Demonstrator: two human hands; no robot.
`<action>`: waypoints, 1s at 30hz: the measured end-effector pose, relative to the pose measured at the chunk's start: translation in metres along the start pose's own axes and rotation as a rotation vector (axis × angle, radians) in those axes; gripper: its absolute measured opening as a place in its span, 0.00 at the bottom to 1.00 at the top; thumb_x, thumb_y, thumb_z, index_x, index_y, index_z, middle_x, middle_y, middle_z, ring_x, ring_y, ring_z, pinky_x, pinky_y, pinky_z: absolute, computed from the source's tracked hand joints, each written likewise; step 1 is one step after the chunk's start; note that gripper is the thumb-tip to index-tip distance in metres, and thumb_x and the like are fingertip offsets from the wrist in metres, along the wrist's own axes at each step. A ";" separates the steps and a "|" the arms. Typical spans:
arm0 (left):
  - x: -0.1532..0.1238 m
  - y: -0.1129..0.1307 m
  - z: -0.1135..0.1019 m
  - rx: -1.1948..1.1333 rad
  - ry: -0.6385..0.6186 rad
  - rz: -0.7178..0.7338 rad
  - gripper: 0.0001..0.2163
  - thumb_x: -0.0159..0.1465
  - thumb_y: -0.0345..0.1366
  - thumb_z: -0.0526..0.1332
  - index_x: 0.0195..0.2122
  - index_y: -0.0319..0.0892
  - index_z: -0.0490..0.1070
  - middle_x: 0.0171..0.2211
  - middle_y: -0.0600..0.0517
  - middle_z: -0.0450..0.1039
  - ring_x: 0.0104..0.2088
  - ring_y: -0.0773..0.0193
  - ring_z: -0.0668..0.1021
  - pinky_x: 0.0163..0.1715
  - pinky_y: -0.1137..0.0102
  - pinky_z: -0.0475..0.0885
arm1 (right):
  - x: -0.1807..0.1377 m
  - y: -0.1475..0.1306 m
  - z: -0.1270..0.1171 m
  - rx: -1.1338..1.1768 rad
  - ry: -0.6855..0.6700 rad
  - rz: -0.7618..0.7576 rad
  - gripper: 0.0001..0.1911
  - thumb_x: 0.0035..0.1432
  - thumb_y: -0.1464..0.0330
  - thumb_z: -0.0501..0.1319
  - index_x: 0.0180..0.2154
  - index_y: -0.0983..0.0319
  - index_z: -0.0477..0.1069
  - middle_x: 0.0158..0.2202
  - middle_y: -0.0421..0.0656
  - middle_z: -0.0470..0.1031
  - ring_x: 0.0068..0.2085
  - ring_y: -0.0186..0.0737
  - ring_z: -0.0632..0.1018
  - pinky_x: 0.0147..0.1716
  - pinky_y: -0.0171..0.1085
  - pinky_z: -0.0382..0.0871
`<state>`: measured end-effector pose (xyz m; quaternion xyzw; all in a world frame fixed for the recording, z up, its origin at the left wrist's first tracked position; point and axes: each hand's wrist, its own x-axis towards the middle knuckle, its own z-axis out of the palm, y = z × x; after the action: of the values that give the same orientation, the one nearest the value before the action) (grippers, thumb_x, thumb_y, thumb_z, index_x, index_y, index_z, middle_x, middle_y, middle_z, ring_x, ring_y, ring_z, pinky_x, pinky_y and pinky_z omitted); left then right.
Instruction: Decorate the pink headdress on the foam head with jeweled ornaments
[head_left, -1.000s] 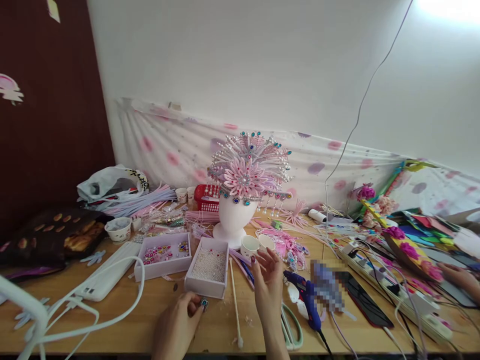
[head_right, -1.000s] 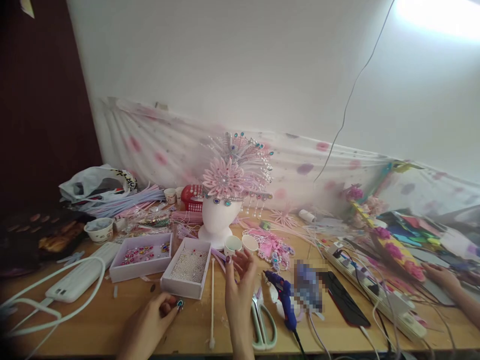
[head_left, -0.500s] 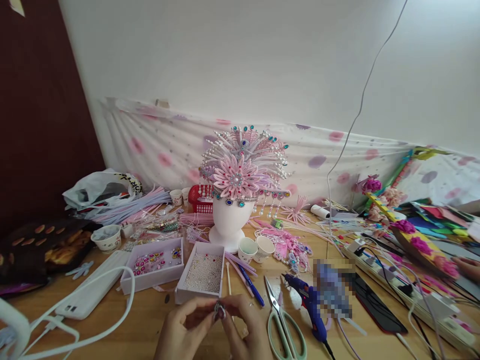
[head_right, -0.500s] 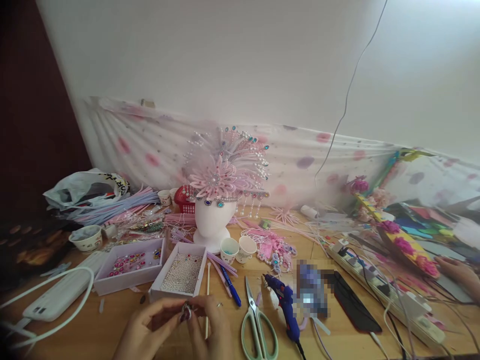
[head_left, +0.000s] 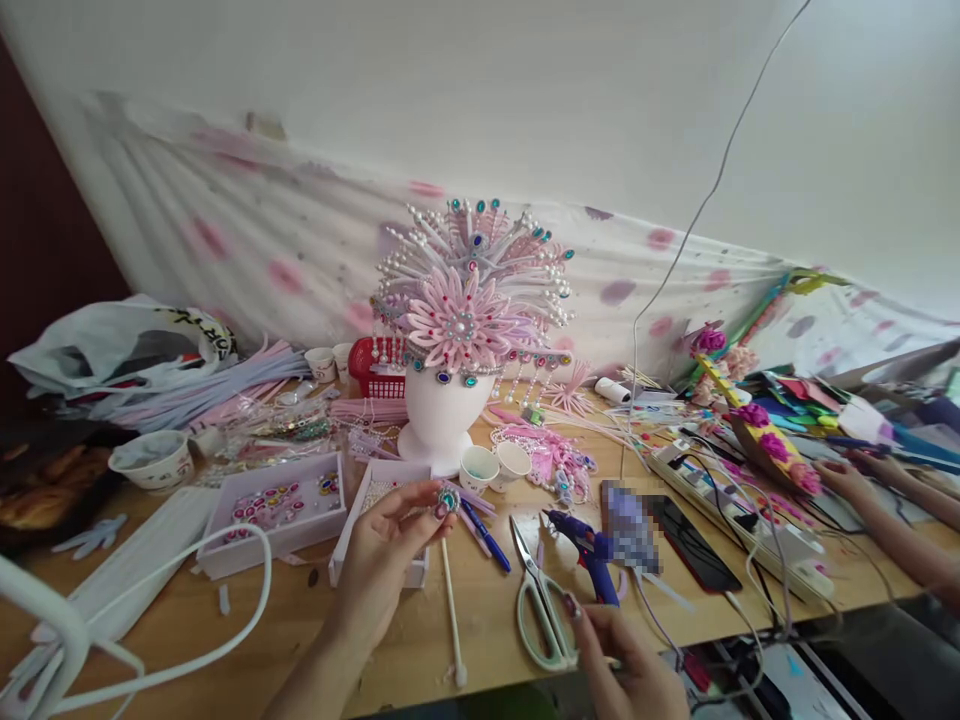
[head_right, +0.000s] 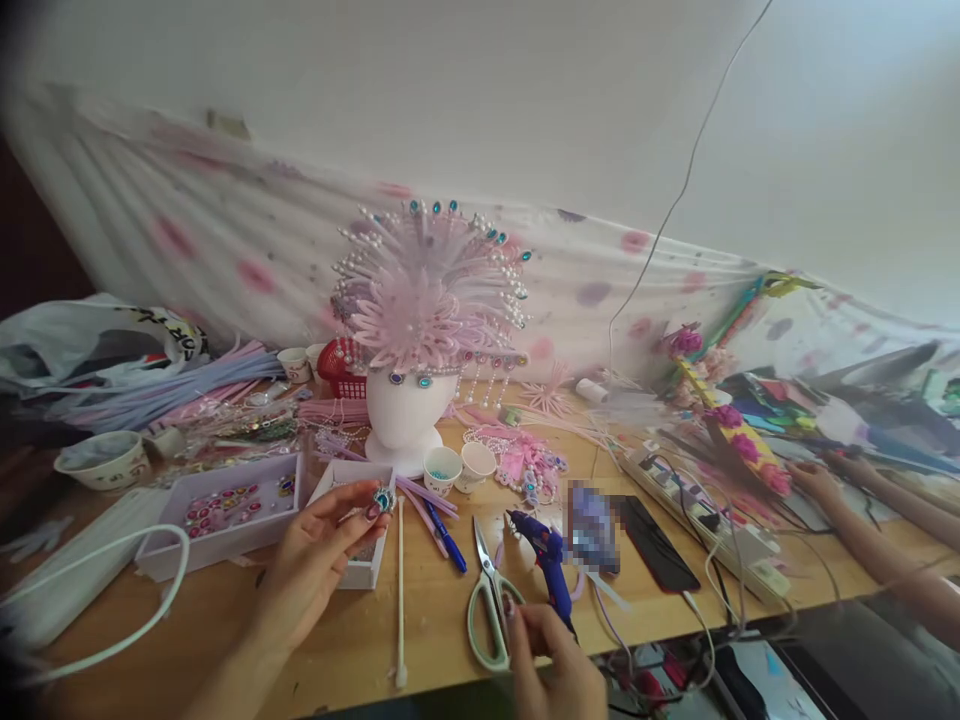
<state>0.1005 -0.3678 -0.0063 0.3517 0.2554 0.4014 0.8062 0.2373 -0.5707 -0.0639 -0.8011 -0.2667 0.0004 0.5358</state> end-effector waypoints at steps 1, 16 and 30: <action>0.001 0.000 -0.001 0.002 -0.017 0.014 0.20 0.39 0.40 0.81 0.34 0.42 0.84 0.30 0.51 0.82 0.30 0.66 0.83 0.34 0.75 0.79 | -0.002 0.004 -0.007 -0.025 0.012 0.033 0.23 0.52 0.45 0.66 0.27 0.59 0.78 0.21 0.41 0.75 0.23 0.39 0.75 0.23 0.32 0.69; -0.017 0.017 -0.027 0.446 -0.272 0.173 0.17 0.61 0.41 0.68 0.52 0.45 0.80 0.43 0.45 0.77 0.45 0.56 0.78 0.44 0.67 0.78 | 0.015 -0.104 0.100 0.853 -0.473 0.080 0.10 0.55 0.61 0.71 0.35 0.59 0.76 0.28 0.39 0.80 0.28 0.32 0.78 0.30 0.31 0.76; -0.001 -0.009 -0.019 0.139 0.047 -0.095 0.20 0.44 0.46 0.78 0.37 0.41 0.84 0.27 0.52 0.80 0.29 0.70 0.76 0.36 0.76 0.71 | 0.011 -0.015 -0.002 -0.261 -0.125 0.215 0.29 0.57 0.42 0.59 0.20 0.58 0.66 0.16 0.38 0.66 0.20 0.37 0.68 0.21 0.36 0.61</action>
<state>0.0911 -0.3651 -0.0247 0.3850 0.3180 0.3523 0.7915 0.2407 -0.5631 -0.0469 -0.8863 -0.2100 0.0731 0.4062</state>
